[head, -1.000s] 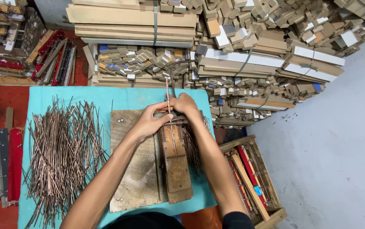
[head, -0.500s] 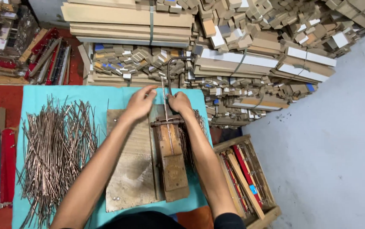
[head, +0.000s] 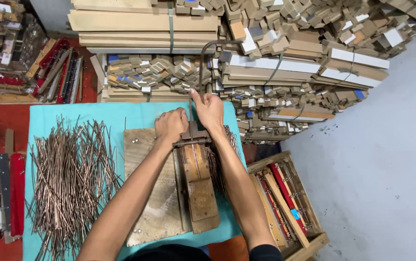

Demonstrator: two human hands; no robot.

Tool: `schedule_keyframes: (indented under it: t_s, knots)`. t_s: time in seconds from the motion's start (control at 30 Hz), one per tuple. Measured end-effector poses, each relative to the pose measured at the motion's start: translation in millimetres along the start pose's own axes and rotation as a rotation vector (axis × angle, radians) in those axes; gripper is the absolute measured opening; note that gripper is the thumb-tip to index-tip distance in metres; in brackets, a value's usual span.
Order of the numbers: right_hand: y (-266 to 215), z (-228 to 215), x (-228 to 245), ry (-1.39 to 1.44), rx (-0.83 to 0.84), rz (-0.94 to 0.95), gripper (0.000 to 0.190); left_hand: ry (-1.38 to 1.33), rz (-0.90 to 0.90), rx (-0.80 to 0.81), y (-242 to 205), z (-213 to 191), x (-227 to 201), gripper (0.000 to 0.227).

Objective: Cutting thin metal rods to length using a manual cutting tool on a workbench

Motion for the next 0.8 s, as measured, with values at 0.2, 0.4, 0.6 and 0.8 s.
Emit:
schedule_keyframes:
  t_s: [0.2,0.4,0.6,0.8]
  knots:
    - [-31.1,-32.9,-7.7,0.141,-0.400,-0.580,0.015,-0.094,-0.017,-0.015,-21.6,-24.6,-14.5,0.039]
    - [-112.5,-41.1,-8.5,0.249,-0.494,-0.993,0.047,-0.080,-0.020,0.026,-11.9,-11.3,-5.0,0.039]
    - [-178.6,-63.9,40.9,0.155,-0.298,-0.863,0.051,-0.114,0.003,0.011,-21.0,-28.6,-13.1,0.037]
    - [-204.7,-59.9,25.7,0.203,-0.303,-0.847,0.047,-0.158,0.010,0.007,-23.7,-27.9,-13.3,0.037]
Point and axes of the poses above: each hand's wrist, its own y-axis towards the middle knuckle, its own z-axis out of the palm, x = y × z, the point moved 7 cm from there along y, towards the middle knuckle, and after that the axes turned 8 degrees about x, right-handed, at the moved point
